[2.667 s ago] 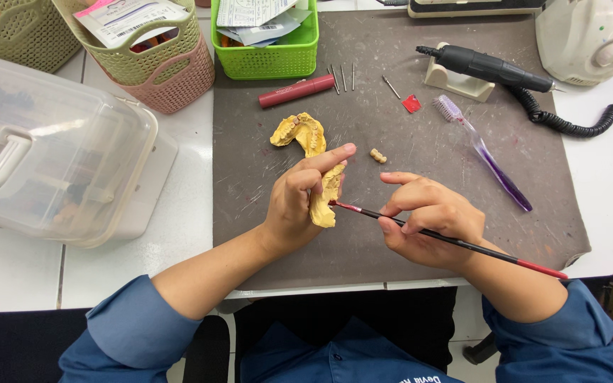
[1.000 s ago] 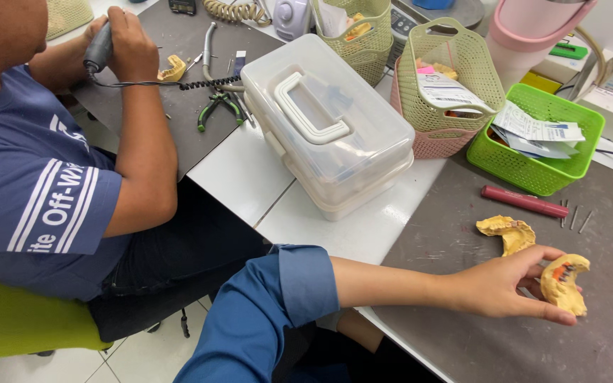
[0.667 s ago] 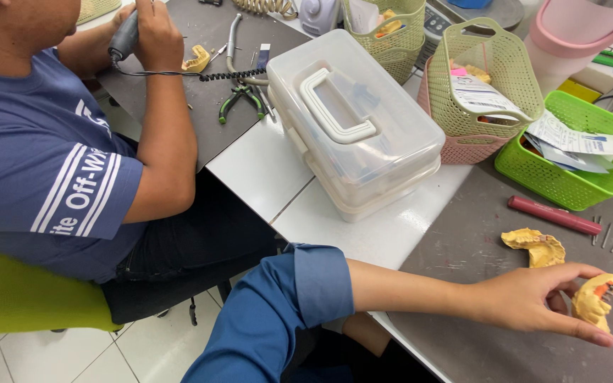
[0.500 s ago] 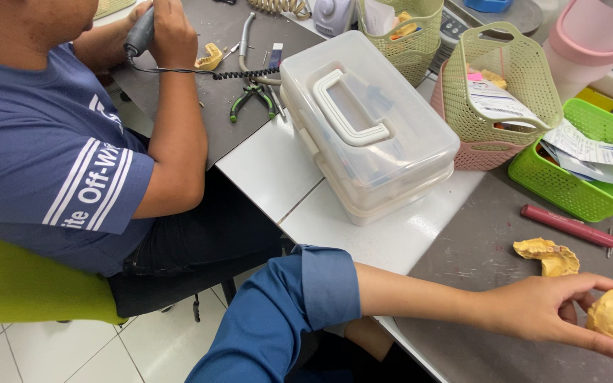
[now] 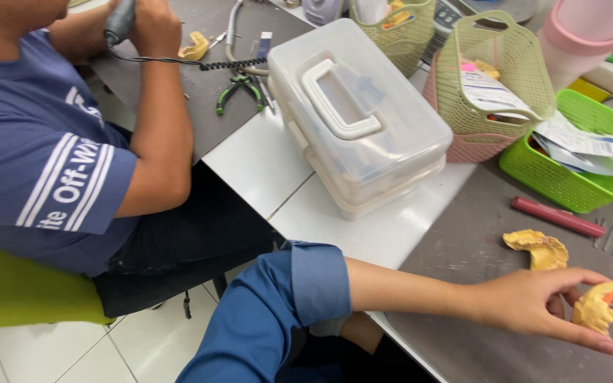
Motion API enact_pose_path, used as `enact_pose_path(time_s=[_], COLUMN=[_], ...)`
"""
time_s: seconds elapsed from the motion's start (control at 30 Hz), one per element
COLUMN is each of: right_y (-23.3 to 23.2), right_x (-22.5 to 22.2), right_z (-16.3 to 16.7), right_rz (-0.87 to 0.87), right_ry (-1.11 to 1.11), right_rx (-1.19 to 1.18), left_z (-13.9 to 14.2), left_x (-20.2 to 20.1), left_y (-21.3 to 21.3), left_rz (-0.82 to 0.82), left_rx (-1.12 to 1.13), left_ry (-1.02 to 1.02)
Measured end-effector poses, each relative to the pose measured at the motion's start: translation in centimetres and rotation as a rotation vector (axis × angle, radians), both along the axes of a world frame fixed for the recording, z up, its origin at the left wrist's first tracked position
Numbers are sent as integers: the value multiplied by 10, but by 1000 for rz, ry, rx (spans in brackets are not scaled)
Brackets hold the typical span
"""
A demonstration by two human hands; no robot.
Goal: The person assembles a dental prosthesis by placing small teeth into a yellow mold, applying red material with a brush, and adjusting the components. They also use a rotary tool to modify the mold.
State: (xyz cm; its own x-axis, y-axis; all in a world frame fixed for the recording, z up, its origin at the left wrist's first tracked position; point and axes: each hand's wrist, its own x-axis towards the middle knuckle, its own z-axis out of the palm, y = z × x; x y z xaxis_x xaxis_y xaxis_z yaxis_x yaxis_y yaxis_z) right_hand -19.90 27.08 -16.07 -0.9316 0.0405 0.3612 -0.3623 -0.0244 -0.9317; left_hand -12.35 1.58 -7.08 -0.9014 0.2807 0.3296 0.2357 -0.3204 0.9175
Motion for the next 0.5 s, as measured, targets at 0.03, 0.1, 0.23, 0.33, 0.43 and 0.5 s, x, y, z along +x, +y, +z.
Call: enact_pose_path(time_s=[0.03, 0.1, 0.23, 0.33, 0.43, 0.5], right_y=[5, 25, 41, 30, 17, 14], right_x=[8, 31, 94, 129, 143, 145], right_z=[9, 34, 85, 123, 155, 169], right_rz=[9, 31, 127, 186, 249, 266], right_ry=[28, 98, 245, 266, 227, 238], right_rx=[-5, -25, -78, -55, -20, -19], left_z=[5, 15, 29, 35, 39, 41], left_x=[4, 13, 30, 39, 45, 46], left_y=[1, 1, 9, 16, 26, 34], left_rz=[-40, -111, -168, -233, -271, -283], left_rx=[36, 65, -26, -26, -59, -45], left_ry=[-6, -18, -13, -48, -133, -169])
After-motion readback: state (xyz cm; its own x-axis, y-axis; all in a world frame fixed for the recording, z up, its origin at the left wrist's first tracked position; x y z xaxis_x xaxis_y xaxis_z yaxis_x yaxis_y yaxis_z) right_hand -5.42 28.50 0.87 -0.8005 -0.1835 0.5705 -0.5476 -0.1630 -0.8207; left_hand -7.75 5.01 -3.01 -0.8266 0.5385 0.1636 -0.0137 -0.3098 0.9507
